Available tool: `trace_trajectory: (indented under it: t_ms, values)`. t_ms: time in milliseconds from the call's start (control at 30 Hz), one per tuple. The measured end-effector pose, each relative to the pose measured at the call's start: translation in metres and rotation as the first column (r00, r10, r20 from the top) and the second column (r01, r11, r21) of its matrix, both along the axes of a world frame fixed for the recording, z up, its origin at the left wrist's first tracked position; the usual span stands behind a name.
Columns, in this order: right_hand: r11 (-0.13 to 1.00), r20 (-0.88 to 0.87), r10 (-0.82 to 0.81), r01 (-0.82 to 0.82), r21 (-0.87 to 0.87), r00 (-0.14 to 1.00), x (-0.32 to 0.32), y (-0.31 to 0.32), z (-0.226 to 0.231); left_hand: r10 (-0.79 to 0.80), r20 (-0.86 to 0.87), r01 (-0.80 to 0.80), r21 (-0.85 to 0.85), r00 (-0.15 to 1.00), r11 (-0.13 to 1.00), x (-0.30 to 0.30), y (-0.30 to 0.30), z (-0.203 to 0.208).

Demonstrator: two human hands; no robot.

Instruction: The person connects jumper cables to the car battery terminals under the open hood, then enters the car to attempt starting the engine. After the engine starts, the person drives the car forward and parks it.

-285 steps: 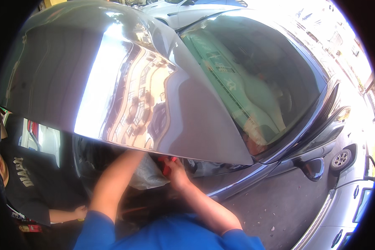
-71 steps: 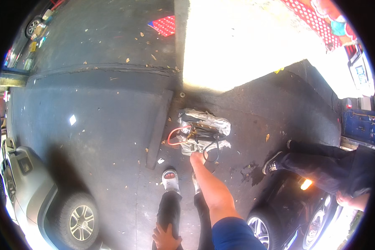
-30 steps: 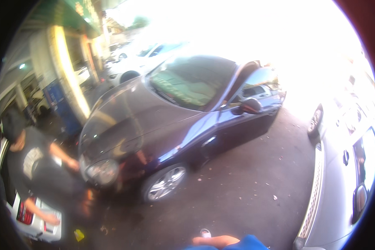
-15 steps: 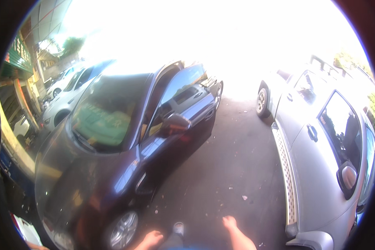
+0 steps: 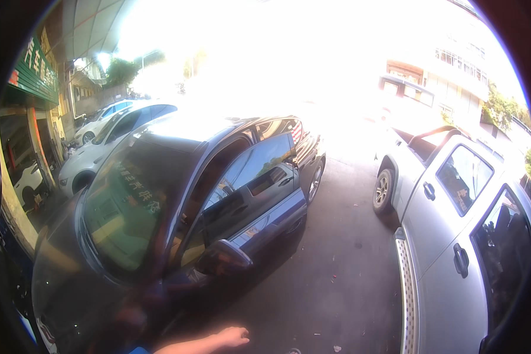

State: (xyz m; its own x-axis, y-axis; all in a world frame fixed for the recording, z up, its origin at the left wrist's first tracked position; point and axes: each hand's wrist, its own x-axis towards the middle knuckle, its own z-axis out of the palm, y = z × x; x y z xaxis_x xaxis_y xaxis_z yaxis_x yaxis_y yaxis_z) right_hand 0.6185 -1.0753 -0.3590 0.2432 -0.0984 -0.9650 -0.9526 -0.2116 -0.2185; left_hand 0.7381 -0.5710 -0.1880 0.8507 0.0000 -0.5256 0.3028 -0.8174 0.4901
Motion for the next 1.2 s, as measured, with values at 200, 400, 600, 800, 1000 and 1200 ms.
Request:
trace_trajectory:
  t_ms: [200,400,600,800,1000,1200]
  values:
    - [0.999,0.041,-0.036,0.037,0.001,0.998,0.204,-0.067,-0.036,0.248,0.114,-0.223,-0.200,0.962,0.954,0.202,-0.055,0.048]
    - [0.974,0.458,0.026,0.080,-0.210,0.889,0.573,-0.174,-0.025,0.312,0.426,-0.218,-0.257,0.849,0.942,0.390,-0.052,0.143]
    - [0.982,0.724,-0.099,0.186,-0.041,0.683,0.840,-0.168,-0.005,0.355,0.790,-0.335,-0.202,0.499,0.920,0.597,0.036,0.230]
    - [1.000,0.414,-0.012,0.014,-0.001,0.910,0.839,-0.082,-0.020,0.212,0.943,-0.498,-0.059,0.256,0.865,0.808,0.147,0.314]
    - [0.994,-0.024,0.086,-0.084,0.071,0.996,0.879,-0.044,-0.027,0.101,0.936,-0.778,0.216,0.337,0.591,0.971,0.225,0.379]
    - [0.998,0.029,0.059,-0.059,0.026,0.998,1.085,-0.093,-0.064,0.484,0.696,-0.847,0.422,0.530,0.321,1.080,0.248,0.357]
